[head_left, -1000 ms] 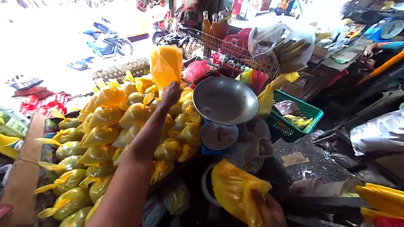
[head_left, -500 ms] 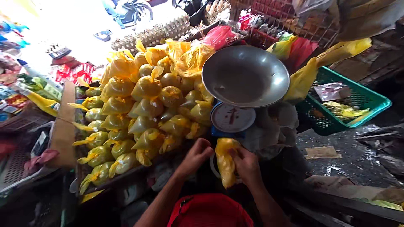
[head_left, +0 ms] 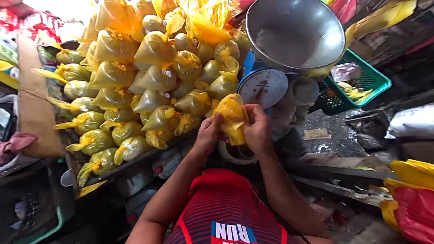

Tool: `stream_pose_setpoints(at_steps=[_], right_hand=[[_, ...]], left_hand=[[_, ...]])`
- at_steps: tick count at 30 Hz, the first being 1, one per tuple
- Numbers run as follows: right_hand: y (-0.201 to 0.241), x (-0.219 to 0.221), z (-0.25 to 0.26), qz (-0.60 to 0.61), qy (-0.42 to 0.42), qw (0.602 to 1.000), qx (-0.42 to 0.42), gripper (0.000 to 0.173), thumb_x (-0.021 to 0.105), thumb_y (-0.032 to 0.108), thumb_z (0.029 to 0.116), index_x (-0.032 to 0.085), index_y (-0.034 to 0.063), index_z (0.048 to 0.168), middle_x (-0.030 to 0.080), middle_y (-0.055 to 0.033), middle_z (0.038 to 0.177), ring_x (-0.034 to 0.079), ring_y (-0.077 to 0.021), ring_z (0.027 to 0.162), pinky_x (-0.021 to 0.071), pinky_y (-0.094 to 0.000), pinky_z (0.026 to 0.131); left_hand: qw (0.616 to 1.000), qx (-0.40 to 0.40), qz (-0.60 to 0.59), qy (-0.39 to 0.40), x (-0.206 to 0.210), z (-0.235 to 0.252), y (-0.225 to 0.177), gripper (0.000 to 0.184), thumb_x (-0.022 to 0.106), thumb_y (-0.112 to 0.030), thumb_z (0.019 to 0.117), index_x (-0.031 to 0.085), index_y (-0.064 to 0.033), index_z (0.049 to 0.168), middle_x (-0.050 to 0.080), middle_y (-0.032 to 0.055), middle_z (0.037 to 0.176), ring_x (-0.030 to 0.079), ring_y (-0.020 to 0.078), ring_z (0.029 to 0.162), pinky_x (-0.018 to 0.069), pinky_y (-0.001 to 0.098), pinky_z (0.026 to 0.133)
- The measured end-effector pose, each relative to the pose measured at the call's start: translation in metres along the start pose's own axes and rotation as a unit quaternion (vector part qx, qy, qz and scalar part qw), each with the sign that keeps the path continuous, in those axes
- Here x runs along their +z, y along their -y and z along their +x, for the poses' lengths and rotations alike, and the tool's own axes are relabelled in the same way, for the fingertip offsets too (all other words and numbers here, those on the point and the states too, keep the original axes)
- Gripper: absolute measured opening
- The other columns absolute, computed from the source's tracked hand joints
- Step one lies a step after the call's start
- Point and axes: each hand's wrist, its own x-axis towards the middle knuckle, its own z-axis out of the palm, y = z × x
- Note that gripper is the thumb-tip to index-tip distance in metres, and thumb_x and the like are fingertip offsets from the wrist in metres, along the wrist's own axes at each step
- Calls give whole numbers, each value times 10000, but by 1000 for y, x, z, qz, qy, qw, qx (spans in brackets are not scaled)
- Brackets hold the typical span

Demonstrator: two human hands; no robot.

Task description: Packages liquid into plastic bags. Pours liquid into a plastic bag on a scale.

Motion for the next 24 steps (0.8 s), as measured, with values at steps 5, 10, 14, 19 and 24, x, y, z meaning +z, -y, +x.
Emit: stream_pose_setpoints(at_steps=[5, 10, 14, 19, 24], right_hand=[[11, 8, -18, 66, -22, 997, 20, 313, 574, 255, 1026, 639, 110, 1295, 731, -67, 1030, 712, -168, 799, 612, -382, 634], [27, 29, -39, -82, -104, 991, -1, 507, 764, 258, 922, 528, 46, 1317, 676, -154, 1115, 702, -269, 966, 612, -497, 796], [2, 28, -54, -122, -214, 969, 11, 330, 604, -2, 904, 570, 39, 1230, 683, -147, 1072, 700, -256, 935, 605, -461, 765], [-11, 14, -67, 338, -256, 895, 138, 246, 500, 0, 985, 591, 63, 1205, 682, -61, 1055, 679, -154, 944, 600, -361, 807], [22, -11, -86, 528, -128, 813, 207, 399, 300, 279, 1088, 652, 184, 1249, 698, 0, 949, 683, -100, 828, 602, -320, 726]], left_hand=[[997, 16, 72, 16, -18, -11, -8, 413, 377, -349, 1122, 650, -38, 1129, 717, 140, 959, 728, 246, 733, 644, 416, 589], [999, 7, -37, 19, -5, -20, 2, 325, 416, -284, 1112, 662, -72, 1117, 703, 78, 943, 688, 161, 822, 603, 363, 724], [940, -155, -302, 9, 5, -24, -6, 286, 349, -260, 1096, 566, -129, 1228, 678, 81, 1103, 682, 193, 971, 586, 389, 825], [918, -161, -284, 224, -13, -18, 0, 298, 560, -394, 975, 675, -160, 1118, 713, 30, 1001, 700, 128, 893, 605, 356, 766], [897, -127, -354, 231, -14, 2, 3, 512, 393, -508, 1066, 680, -85, 1088, 719, 98, 1024, 700, 199, 977, 591, 427, 882]])
